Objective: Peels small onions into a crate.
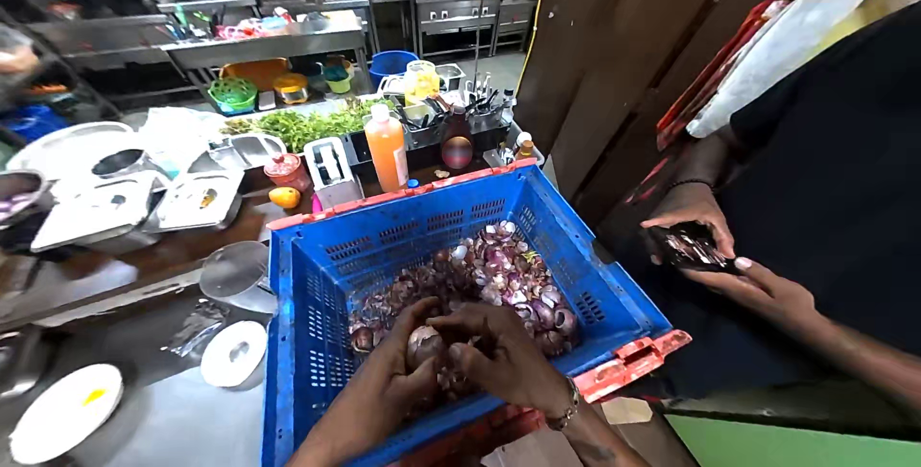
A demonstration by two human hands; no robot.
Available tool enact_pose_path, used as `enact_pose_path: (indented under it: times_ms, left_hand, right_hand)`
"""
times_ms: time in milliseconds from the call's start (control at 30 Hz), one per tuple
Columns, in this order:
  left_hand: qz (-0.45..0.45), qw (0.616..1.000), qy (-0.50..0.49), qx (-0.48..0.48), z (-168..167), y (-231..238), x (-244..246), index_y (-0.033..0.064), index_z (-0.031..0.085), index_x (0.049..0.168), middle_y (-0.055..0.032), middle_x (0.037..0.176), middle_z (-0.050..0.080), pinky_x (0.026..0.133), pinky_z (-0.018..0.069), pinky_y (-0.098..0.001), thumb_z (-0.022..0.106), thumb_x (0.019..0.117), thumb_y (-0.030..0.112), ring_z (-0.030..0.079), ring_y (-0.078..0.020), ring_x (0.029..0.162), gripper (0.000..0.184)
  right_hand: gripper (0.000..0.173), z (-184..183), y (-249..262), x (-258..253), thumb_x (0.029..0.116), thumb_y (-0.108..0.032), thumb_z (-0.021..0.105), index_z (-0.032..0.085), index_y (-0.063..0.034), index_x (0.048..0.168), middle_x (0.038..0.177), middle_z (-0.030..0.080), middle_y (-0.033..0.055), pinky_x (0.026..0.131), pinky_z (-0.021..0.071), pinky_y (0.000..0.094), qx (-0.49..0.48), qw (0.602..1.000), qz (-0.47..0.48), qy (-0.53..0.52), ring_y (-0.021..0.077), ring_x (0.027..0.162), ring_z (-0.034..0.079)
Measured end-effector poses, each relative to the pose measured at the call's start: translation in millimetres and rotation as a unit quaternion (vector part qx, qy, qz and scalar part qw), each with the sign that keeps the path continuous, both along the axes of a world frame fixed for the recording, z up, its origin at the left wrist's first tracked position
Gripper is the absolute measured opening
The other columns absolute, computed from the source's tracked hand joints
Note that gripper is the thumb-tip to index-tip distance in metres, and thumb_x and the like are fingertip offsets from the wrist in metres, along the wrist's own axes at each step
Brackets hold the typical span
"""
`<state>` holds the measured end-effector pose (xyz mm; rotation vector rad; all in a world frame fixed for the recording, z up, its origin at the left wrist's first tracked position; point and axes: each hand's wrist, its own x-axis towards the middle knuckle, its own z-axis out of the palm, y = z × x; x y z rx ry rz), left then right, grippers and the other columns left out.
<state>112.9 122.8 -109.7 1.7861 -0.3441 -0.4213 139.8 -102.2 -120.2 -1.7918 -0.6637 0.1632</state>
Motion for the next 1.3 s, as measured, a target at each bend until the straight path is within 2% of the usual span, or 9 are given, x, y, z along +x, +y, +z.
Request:
enact_pose_path:
  times_ms: [100, 200, 333, 500, 633, 700, 800, 1067, 1300]
  left_hand:
    - [0.006, 0.994, -0.009, 0.109, 2.1, -0.2, -1.5, 0.0265, 0.029, 0.158, 0.0008, 0.121, 0.066, 0.082, 0.0607, -0.0386, 0.065, 0.0945, 0.039, 0.069, -0.0108, 0.093, 0.074]
    - [0.004, 0.990, -0.021, 0.140, -1.7, -2.8, -4.6, 0.0270, 0.031, 0.157, 0.0003, 0.101, 0.069, 0.073, 0.0605, -0.0410, 0.066, 0.0939, 0.044, 0.068, -0.0129, 0.079, 0.074]
    - [-0.016, 0.989, -0.022, 0.147, -4.0, -2.1, -8.2, 0.0284, 0.033, 0.157, -0.0011, 0.107, 0.070, 0.079, 0.0607, -0.0453, 0.067, 0.0939, 0.044, 0.070, -0.0145, 0.086, 0.073]
    - [-0.055, 0.989, -0.023, 0.135, 1.7, -1.6, -11.8, 0.0274, 0.032, 0.158, -0.0053, 0.115, 0.068, 0.085, 0.0588, -0.0469, 0.069, 0.0933, 0.036, 0.069, -0.0167, 0.093, 0.075]
    - [0.023, 0.999, 0.024, 0.014, -3.9, 1.4, -5.0, 0.0175, 0.035, 0.154, -0.0028, 0.121, 0.068, 0.084, 0.0623, -0.0371, 0.075, 0.0915, 0.031, 0.070, -0.0152, 0.098, 0.076]
    - [0.107, 0.992, 0.040, -0.062, -2.6, -2.3, -2.7, 0.0100, 0.046, 0.144, -0.0051, 0.110, 0.071, 0.077, 0.0631, -0.0357, 0.076, 0.0926, 0.027, 0.072, -0.0191, 0.091, 0.062]
    - [0.155, 0.976, 0.072, -0.131, 0.0, -13.1, -4.3, 0.0032, 0.052, 0.135, -0.0112, 0.113, 0.070, 0.082, 0.0629, -0.0379, 0.066, 0.1000, 0.023, 0.072, -0.0235, 0.097, 0.042]
    - [0.196, 0.971, 0.054, -0.128, -9.4, -21.4, -3.2, 0.0022, 0.063, 0.130, -0.0107, 0.105, 0.073, 0.080, 0.0618, -0.0348, 0.064, 0.1007, 0.018, 0.072, -0.0204, 0.090, 0.033]
    - [0.194, 0.972, 0.038, -0.124, -13.1, -21.7, -8.4, 0.0013, 0.065, 0.128, -0.0115, 0.102, 0.074, 0.078, 0.0605, -0.0323, 0.061, 0.0998, 0.012, 0.071, -0.0197, 0.086, 0.030]
  right_hand:
    - [0.035, 2.5, 5.8, 1.9, 0.0946, -0.034, 0.070, 0.077, -0.0105, 0.119, 0.101, 0.075, 0.0025, 0.075, 0.0574, 0.0256, -0.034, 0.999, -0.017, -0.037, 0.0060, 0.083, 0.067]
    - [0.038, 4.7, 5.2, 1.2, 0.0887, -0.030, 0.076, 0.077, -0.0075, 0.119, 0.098, 0.075, 0.0052, 0.081, 0.0581, 0.0275, -0.060, 0.995, 0.005, -0.083, 0.0090, 0.087, 0.069]
    - [0.042, 1.0, 4.1, -0.8, 0.0888, -0.036, 0.077, 0.076, -0.0065, 0.119, 0.101, 0.076, 0.0069, 0.085, 0.0595, 0.0320, -0.080, 0.988, 0.024, -0.133, 0.0137, 0.091, 0.071]
    - [0.028, -14.5, 0.3, 1.9, 0.0924, -0.030, 0.074, 0.077, -0.0095, 0.110, 0.096, 0.074, 0.0048, 0.071, 0.0578, 0.0256, -0.034, 0.992, 0.023, -0.119, 0.0078, 0.077, 0.067]
    - [0.021, -15.1, -2.9, 4.2, 0.0972, -0.026, 0.066, 0.077, -0.0147, 0.111, 0.092, 0.075, -0.0030, 0.066, 0.0589, 0.0256, -0.024, 0.997, -0.043, -0.052, 0.0035, 0.073, 0.067]
    - [0.020, -13.4, -0.4, 4.4, 0.0941, -0.025, 0.069, 0.078, -0.0149, 0.108, 0.089, 0.074, -0.0053, 0.065, 0.0585, 0.0245, -0.025, 0.990, -0.118, -0.068, 0.0016, 0.071, 0.066]
    - [0.022, -6.3, 6.0, 0.3, 0.0920, -0.032, 0.072, 0.078, -0.0174, 0.106, 0.093, 0.074, -0.0061, 0.071, 0.0590, 0.0229, -0.069, 0.977, -0.170, -0.107, 0.0011, 0.078, 0.067]
    - [0.029, 1.2, 7.6, 5.3, 0.0955, -0.035, 0.068, 0.076, -0.0197, 0.119, 0.107, 0.073, -0.0033, 0.085, 0.0592, 0.0284, -0.125, 0.984, -0.108, -0.072, 0.0053, 0.094, 0.068]
    - [0.025, -6.0, 19.5, -4.9, 0.0862, -0.027, 0.076, 0.080, -0.0184, 0.110, 0.096, 0.074, -0.0029, 0.080, 0.0600, 0.0277, -0.116, 0.979, -0.133, -0.107, 0.0060, 0.088, 0.069]
